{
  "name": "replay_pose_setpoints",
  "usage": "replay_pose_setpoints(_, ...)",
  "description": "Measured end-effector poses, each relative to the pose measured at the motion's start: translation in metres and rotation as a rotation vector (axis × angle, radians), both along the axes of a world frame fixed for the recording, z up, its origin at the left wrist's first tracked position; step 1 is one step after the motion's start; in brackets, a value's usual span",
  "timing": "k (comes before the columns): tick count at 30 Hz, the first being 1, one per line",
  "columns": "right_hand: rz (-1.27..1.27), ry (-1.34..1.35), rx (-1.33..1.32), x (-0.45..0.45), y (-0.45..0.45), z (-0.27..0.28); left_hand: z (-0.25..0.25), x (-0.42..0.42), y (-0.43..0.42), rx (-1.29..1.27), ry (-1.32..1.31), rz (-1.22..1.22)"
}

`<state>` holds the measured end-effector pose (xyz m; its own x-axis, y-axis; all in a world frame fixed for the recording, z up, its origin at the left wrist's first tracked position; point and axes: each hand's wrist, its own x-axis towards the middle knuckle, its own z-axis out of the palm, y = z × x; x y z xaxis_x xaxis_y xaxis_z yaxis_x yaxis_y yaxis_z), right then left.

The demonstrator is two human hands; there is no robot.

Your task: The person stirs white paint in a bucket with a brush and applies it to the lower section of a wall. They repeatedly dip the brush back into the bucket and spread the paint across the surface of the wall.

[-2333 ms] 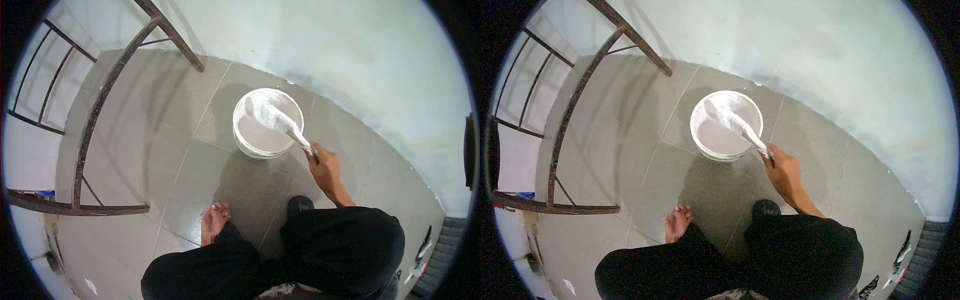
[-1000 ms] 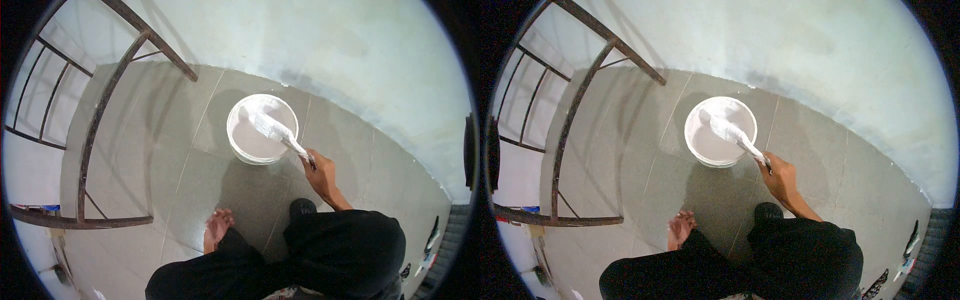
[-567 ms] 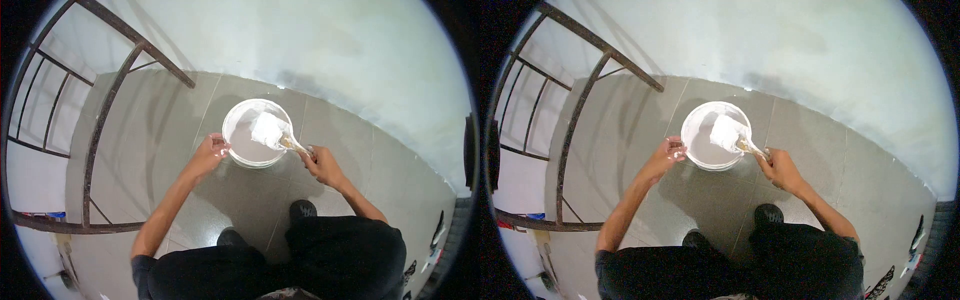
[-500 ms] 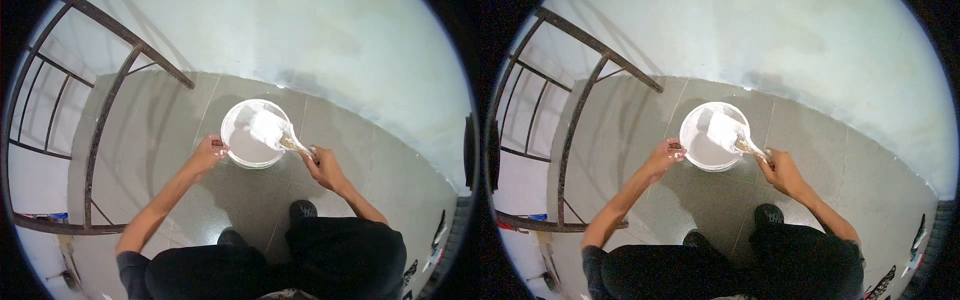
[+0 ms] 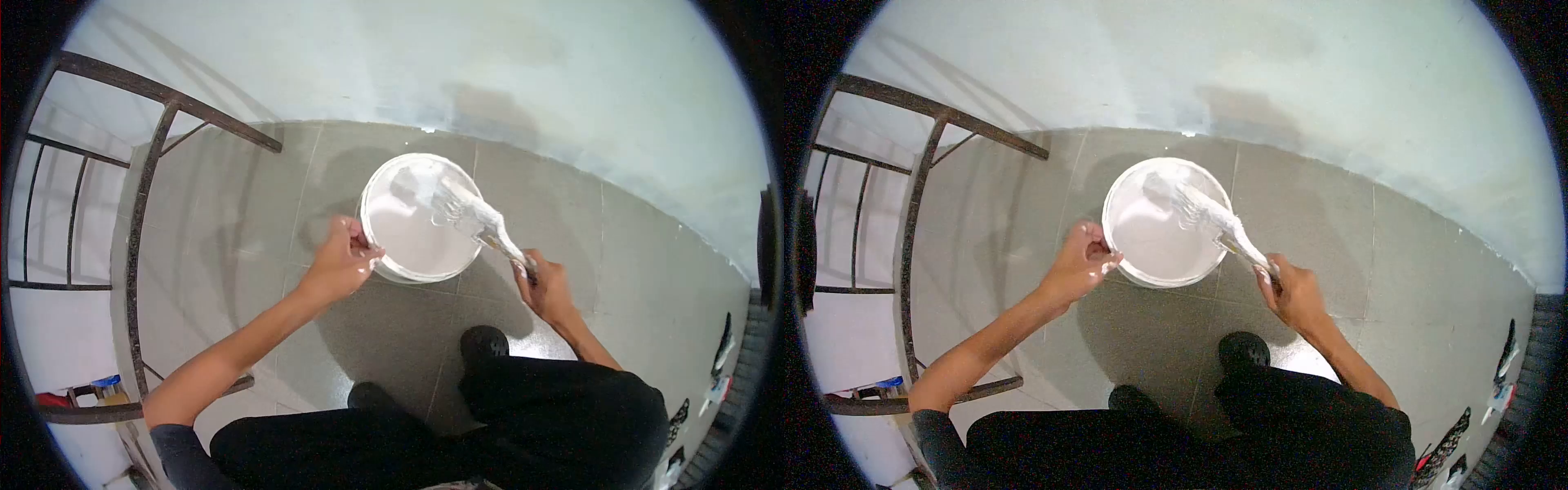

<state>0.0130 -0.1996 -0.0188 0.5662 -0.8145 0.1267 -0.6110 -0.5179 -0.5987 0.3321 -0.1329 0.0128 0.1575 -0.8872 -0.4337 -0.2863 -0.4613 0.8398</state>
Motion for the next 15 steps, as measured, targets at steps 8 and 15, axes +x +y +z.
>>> replay_pose_setpoints(8,-0.097,0.032,-0.019,-0.011,0.008,-0.009,-0.043,-0.022,-0.009,-0.451,-0.286,-0.048)
replay_pose_setpoints(15,-0.105,0.063,0.015,-0.008,0.007,-0.003,-0.049,-0.048,-0.035,-0.641,-0.316,0.015)
